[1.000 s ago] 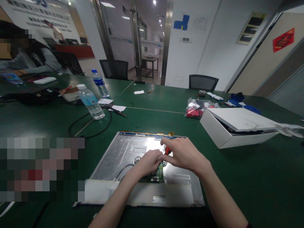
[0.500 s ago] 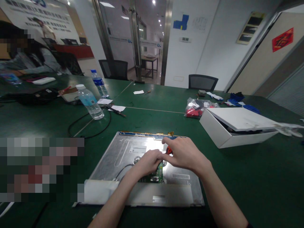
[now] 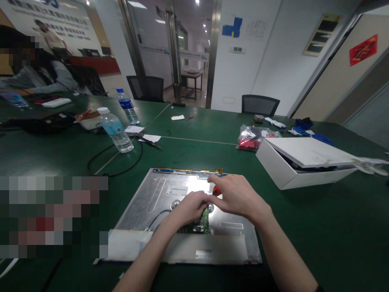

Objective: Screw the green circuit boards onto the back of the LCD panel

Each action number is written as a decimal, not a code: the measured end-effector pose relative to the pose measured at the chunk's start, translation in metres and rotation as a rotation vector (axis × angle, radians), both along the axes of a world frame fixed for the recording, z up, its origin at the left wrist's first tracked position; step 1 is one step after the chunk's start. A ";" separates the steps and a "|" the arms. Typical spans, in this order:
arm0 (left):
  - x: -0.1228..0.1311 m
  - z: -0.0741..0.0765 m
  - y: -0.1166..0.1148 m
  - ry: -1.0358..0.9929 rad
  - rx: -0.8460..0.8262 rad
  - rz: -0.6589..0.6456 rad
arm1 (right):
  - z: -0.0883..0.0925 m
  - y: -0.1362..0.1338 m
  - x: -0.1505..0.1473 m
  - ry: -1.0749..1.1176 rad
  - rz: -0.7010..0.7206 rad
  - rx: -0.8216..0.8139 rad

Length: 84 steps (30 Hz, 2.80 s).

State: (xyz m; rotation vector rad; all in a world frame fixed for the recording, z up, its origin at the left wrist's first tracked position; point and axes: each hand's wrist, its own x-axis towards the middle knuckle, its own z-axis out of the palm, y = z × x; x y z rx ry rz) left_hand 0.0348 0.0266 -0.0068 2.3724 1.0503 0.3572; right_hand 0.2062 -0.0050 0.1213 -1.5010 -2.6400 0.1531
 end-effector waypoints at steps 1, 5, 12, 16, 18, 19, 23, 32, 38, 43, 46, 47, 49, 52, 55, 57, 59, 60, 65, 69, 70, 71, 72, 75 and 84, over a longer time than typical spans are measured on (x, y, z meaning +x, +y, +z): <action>-0.001 -0.001 0.000 -0.004 0.004 0.003 | -0.001 0.001 0.000 -0.019 -0.020 0.005; -0.001 -0.004 0.000 -0.006 -0.008 0.018 | -0.004 0.002 -0.001 -0.045 -0.045 0.023; 0.001 0.002 0.000 0.006 -0.020 0.010 | -0.001 0.000 0.000 0.021 0.031 0.014; 0.000 0.001 0.000 0.006 -0.020 0.019 | -0.001 0.000 0.000 -0.029 -0.004 0.018; 0.000 0.000 0.000 0.023 -0.018 0.034 | -0.001 0.000 -0.001 -0.030 0.006 0.019; 0.000 0.000 0.000 0.026 -0.015 0.036 | -0.001 0.000 -0.001 -0.017 0.017 0.019; 0.001 0.001 0.000 0.001 -0.006 0.013 | -0.001 0.000 -0.003 0.012 0.018 0.033; 0.000 0.000 -0.001 0.017 0.000 0.017 | -0.001 0.000 -0.003 -0.029 -0.014 0.065; 0.000 0.002 -0.002 0.043 0.006 0.022 | -0.004 0.003 -0.002 -0.069 -0.065 0.069; 0.001 0.003 -0.002 0.031 -0.031 0.025 | -0.004 0.002 -0.001 -0.028 -0.035 0.062; 0.001 0.004 -0.002 0.023 -0.022 0.026 | -0.002 0.001 -0.002 0.006 -0.022 0.050; 0.001 0.004 -0.002 0.021 -0.021 0.027 | -0.002 0.002 -0.002 0.004 -0.026 0.045; 0.001 0.006 -0.003 0.030 -0.024 0.028 | -0.002 0.003 -0.003 -0.026 -0.044 0.038; 0.002 0.008 -0.003 0.065 -0.031 0.029 | -0.003 0.004 -0.003 -0.069 -0.068 0.045; 0.001 0.006 -0.002 0.045 -0.019 0.017 | -0.002 0.002 -0.002 -0.040 -0.042 0.040; 0.001 0.004 -0.002 0.029 -0.011 0.014 | -0.001 0.001 -0.002 -0.013 -0.020 0.029; 0.000 0.003 -0.002 0.019 -0.010 0.019 | -0.001 0.001 -0.003 -0.003 -0.016 0.021; 0.000 0.004 -0.003 0.018 -0.011 0.022 | -0.001 0.001 -0.003 -0.006 -0.024 0.020; 0.001 0.007 -0.004 0.059 -0.024 0.037 | -0.003 0.003 -0.002 -0.062 -0.075 0.053; 0.002 0.004 -0.003 0.042 -0.018 0.036 | -0.003 0.001 -0.001 -0.034 -0.031 0.071; 0.002 0.003 -0.002 0.040 -0.019 0.036 | -0.002 0.001 -0.001 -0.026 -0.021 0.073; 0.002 0.003 -0.002 0.042 -0.021 0.034 | -0.002 0.001 -0.001 -0.024 -0.017 0.073; 0.002 0.003 -0.002 0.047 -0.021 0.031 | -0.003 0.001 -0.001 -0.029 -0.020 0.072; 0.002 0.006 -0.003 0.079 -0.024 0.030 | -0.003 0.004 -0.002 -0.081 -0.058 0.053; 0.001 0.007 -0.003 0.043 -0.010 0.029 | 0.000 0.001 -0.003 -0.015 0.005 0.062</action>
